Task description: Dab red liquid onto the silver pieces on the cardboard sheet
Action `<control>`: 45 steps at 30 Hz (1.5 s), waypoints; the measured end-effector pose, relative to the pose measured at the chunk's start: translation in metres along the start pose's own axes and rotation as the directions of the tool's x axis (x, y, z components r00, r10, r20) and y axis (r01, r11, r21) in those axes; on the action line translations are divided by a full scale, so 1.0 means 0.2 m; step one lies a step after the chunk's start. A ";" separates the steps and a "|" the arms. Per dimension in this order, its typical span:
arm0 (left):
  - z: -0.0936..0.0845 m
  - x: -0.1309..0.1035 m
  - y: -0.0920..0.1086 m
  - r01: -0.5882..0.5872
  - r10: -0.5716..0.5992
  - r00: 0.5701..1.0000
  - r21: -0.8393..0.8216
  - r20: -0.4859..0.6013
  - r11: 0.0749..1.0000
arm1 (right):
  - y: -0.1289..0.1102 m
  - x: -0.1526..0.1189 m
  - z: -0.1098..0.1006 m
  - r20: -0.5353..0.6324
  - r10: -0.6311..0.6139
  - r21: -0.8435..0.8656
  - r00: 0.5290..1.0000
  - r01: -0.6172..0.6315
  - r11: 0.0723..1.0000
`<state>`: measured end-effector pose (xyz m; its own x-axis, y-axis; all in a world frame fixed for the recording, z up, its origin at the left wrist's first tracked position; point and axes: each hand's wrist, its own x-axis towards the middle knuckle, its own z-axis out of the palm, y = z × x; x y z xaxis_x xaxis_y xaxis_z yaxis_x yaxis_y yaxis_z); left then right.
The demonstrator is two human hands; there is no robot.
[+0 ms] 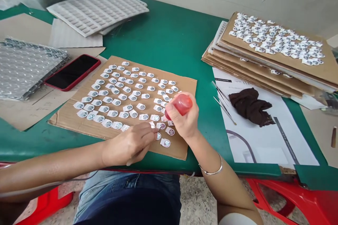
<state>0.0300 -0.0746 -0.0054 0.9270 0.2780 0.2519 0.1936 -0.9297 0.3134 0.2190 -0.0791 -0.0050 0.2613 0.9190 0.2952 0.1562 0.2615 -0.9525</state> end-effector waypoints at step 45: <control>0.07 -0.01 0.06 -0.136 0.168 0.983 0.315 -0.076 0.939 | 0.02 -0.02 0.04 0.144 -0.065 -0.334 0.987 0.111 0.936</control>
<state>0.0337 -0.0890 -0.0150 0.9191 0.1358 0.3699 0.1571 -0.9872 -0.0280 0.2100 -0.0799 -0.0110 0.1104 0.9330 0.3426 0.4936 0.2478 -0.8337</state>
